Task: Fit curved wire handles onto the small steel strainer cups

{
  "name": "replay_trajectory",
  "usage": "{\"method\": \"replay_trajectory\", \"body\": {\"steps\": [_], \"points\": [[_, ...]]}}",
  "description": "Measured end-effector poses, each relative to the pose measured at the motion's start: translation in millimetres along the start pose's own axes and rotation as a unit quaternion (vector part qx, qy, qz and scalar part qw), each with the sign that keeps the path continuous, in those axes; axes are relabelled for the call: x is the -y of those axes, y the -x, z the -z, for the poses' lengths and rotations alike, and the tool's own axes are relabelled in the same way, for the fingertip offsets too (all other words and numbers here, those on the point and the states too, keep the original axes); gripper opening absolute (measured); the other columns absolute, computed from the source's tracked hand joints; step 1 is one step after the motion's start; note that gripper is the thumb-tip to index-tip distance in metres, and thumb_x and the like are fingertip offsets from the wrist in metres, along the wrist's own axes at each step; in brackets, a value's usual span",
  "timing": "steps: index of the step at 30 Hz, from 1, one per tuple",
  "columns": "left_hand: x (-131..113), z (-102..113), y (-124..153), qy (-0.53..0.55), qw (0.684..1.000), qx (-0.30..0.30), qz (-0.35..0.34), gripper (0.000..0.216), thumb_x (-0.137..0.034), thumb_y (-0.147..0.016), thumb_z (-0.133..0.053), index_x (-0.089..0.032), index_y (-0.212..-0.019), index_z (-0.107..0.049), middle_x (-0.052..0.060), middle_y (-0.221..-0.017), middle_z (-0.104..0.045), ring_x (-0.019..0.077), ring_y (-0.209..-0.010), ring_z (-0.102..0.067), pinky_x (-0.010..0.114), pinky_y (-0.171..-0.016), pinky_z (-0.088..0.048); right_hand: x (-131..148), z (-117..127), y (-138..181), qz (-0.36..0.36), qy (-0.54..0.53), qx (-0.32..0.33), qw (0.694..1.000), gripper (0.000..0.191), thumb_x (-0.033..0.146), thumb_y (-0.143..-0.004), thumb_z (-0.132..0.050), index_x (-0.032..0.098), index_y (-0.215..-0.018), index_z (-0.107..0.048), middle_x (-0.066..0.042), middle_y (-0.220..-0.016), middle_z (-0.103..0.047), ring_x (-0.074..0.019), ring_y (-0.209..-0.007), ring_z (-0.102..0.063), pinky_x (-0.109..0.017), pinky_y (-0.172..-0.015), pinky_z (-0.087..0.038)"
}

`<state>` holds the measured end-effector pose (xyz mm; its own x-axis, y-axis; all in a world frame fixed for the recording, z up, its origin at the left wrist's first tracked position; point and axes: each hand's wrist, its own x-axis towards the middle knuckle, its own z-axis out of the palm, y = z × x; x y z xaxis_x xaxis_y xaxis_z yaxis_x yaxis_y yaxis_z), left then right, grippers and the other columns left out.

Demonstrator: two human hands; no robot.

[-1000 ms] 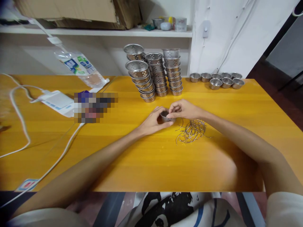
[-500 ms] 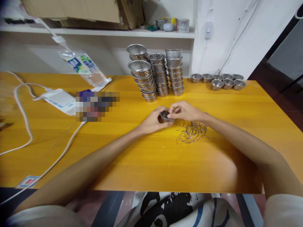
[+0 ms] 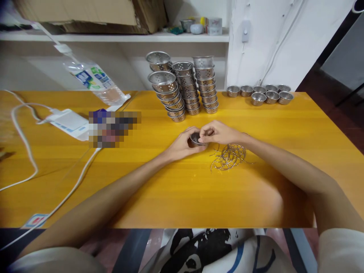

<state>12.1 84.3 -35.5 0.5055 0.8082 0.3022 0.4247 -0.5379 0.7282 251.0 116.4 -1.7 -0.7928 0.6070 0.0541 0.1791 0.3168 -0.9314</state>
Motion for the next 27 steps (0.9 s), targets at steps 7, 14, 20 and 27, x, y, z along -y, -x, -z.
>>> {"method": "replay_trajectory", "body": {"steps": [7, 14, 20, 27], "points": [[1.1, 0.5, -2.3, 0.026, 0.999, 0.004, 0.018, 0.050, -0.054, -0.083, -0.084, -0.020, -0.116, -0.068, 0.009, -0.114, -0.071, 0.0299, -0.108, -0.067, 0.047, -0.102, -0.052, -2.5, -1.6, -1.2, 0.009, 0.016, -0.034, 0.999, 0.034, 0.051, -0.089, -0.084, 0.019, -0.088, -0.072, 0.002, -0.074, -0.067, -0.0117, -0.069, -0.055, -0.027, -0.067, -0.045], [3.7, 0.9, -2.2, 0.021, 1.000, -0.001, 0.014, 0.048, -0.052, -0.084, -0.084, -0.020, -0.116, -0.069, 0.009, -0.115, -0.072, 0.0293, -0.107, -0.068, 0.046, -0.102, -0.054, -8.1, -3.6, -2.5, 0.013, 0.015, -0.051, 0.998, 0.041, 0.057, -0.090, -0.082, 0.019, -0.089, -0.068, 0.002, -0.073, -0.063, -0.0113, -0.066, -0.052, -0.027, -0.065, -0.041], [3.4, 1.3, -1.4, 0.003, 1.000, -0.003, 0.003, 0.041, -0.047, -0.084, -0.084, -0.022, -0.112, -0.069, 0.009, -0.114, -0.073, 0.0306, -0.110, -0.069, 0.049, -0.105, -0.054, -4.9, -9.4, -1.4, 0.009, 0.032, -0.047, 0.998, 0.046, 0.063, -0.092, -0.082, 0.020, -0.089, -0.066, 0.003, -0.072, -0.062, -0.0109, -0.066, -0.049, -0.026, -0.062, -0.038], [2.6, 1.6, -1.6, 0.019, 1.000, 0.006, 0.014, 0.047, -0.050, -0.084, -0.086, -0.020, -0.118, -0.070, 0.008, -0.114, -0.072, 0.0298, -0.109, -0.069, 0.048, -0.105, -0.055, -5.9, -8.0, -1.2, 0.009, 0.028, -0.041, 0.999, 0.045, 0.062, -0.091, -0.081, 0.020, -0.090, -0.068, 0.002, -0.074, -0.063, -0.0114, -0.067, -0.051, -0.026, -0.063, -0.041]]}}
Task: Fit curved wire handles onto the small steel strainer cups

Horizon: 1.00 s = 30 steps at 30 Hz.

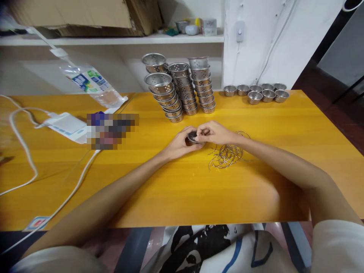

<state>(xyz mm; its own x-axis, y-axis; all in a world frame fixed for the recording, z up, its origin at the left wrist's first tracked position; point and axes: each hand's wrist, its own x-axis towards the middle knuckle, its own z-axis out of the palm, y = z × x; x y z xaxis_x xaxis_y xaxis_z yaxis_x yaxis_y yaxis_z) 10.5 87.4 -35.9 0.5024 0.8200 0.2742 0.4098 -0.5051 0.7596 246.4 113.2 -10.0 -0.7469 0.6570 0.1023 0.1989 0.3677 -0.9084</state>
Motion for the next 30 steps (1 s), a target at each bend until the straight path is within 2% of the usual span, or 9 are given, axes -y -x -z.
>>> {"method": "replay_trajectory", "body": {"steps": [10, 14, 17, 20, 22, 24, 26, 28, 30], "points": [[0.8, -2.7, -0.5, 0.007, 1.000, 0.002, 0.002, 0.047, -0.051, -0.084, -0.086, -0.019, -0.116, -0.071, 0.008, -0.112, -0.069, 0.0289, -0.106, -0.067, 0.046, -0.101, -0.054, 3.7, 4.6, 0.3, -0.002, -0.007, 0.014, 1.000, 0.037, 0.054, -0.094, -0.081, 0.019, -0.090, -0.071, 0.001, -0.078, -0.067, -0.0123, -0.072, -0.056, -0.029, -0.070, -0.046], [3.3, -4.4, 0.9, 0.002, 0.999, -0.032, 0.007, 0.045, -0.050, -0.085, -0.088, -0.020, -0.114, -0.072, 0.008, -0.112, -0.072, 0.0285, -0.106, -0.070, 0.046, -0.103, -0.055, -1.8, 9.6, -1.4, -0.015, 0.011, -0.076, 0.997, 0.038, 0.055, -0.091, -0.085, 0.018, -0.089, -0.075, -0.003, -0.086, -0.071, -0.0145, -0.079, -0.059, -0.029, -0.072, -0.051], [2.8, -6.4, 4.0, -0.020, 0.994, -0.098, -0.032, 0.048, -0.048, -0.086, -0.092, -0.021, -0.122, -0.073, 0.010, -0.121, -0.076, 0.0301, -0.116, -0.072, 0.048, -0.109, -0.055, -6.8, 7.6, -1.3, -0.043, 0.012, -0.187, 0.981, 0.034, 0.036, -0.082, -0.094, 0.021, -0.109, -0.078, -0.006, -0.111, -0.075, -0.0145, -0.081, -0.063, -0.026, -0.064, -0.053], [1.6, -8.9, 7.3, -0.066, 0.985, -0.136, -0.087, 0.057, -0.049, -0.085, -0.097, -0.022, -0.129, -0.073, 0.011, -0.129, -0.078, 0.0317, -0.123, -0.071, 0.051, -0.114, -0.055, -7.0, 2.1, -0.3, -0.099, -0.023, -0.185, 0.977, 0.042, 0.024, -0.081, -0.092, 0.024, -0.119, -0.075, -0.007, -0.118, -0.075, -0.0133, -0.067, -0.065, -0.026, -0.049, -0.050], [2.9, -10.8, 9.1, -0.081, 0.981, -0.145, -0.099, 0.068, -0.052, -0.087, -0.096, -0.024, -0.142, -0.067, 0.012, -0.141, -0.075, 0.0332, -0.130, -0.069, 0.053, -0.116, -0.055, -5.3, 5.2, -0.2, -0.102, -0.022, -0.165, 0.981, 0.033, 0.023, -0.084, -0.088, 0.023, -0.115, -0.077, -0.007, -0.111, -0.078, -0.0138, -0.060, -0.066, -0.028, -0.048, -0.053], [6.8, -12.7, 10.3, -0.074, 0.982, -0.151, -0.088, 0.080, -0.050, -0.092, -0.092, -0.026, -0.159, -0.054, 0.015, -0.156, -0.067, 0.0334, -0.134, -0.068, 0.052, -0.113, -0.058, -4.8, 21.4, -1.3, -0.081, 0.019, -0.187, 0.979, 0.024, 0.024, -0.087, -0.083, 0.022, -0.111, -0.081, -0.007, -0.108, -0.080, -0.0138, -0.057, -0.066, -0.031, -0.051, -0.056], [12.2, -14.3, 10.4, -0.064, 0.984, -0.150, -0.068, 0.080, -0.039, -0.098, -0.083, -0.026, -0.167, -0.043, 0.017, -0.162, -0.060, 0.0313, -0.132, -0.069, 0.048, -0.106, -0.063, -6.6, 53.2, -3.8, -0.074, 0.085, -0.258, 0.960, 0.022, 0.025, -0.089, -0.079, 0.021, -0.110, -0.084, -0.008, -0.109, -0.082, -0.0155, -0.056, -0.067, -0.034, -0.055, -0.058], [16.4, -15.3, 9.5, -0.064, 0.987, -0.137, -0.052, 0.071, -0.026, -0.099, -0.074, -0.025, -0.164, -0.045, 0.016, -0.153, -0.064, 0.0277, -0.124, -0.072, 0.043, -0.099, -0.066, -10.6, 96.7, -7.2, -0.090, 0.170, -0.356, 0.915, 0.026, 0.022, -0.089, -0.074, 0.019, -0.113, -0.085, -0.010, -0.111, -0.083, -0.0206, -0.063, -0.073, -0.038, -0.063, -0.062], [17.5, -15.6, 8.5, -0.072, 0.989, -0.123, -0.040, 0.062, -0.018, -0.097, -0.069, -0.024, -0.156, -0.051, 0.013, -0.142, -0.066, 0.0247, -0.119, -0.073, 0.041, -0.099, -0.066, -16.7, 142.2, -10.8, -0.129, 0.256, -0.448, 0.847, 0.030, 0.014, -0.087, -0.069, 0.017, -0.112, -0.086, -0.012, -0.111, -0.084, -0.0263, -0.079, -0.079, -0.042, -0.082, -0.066]]}}
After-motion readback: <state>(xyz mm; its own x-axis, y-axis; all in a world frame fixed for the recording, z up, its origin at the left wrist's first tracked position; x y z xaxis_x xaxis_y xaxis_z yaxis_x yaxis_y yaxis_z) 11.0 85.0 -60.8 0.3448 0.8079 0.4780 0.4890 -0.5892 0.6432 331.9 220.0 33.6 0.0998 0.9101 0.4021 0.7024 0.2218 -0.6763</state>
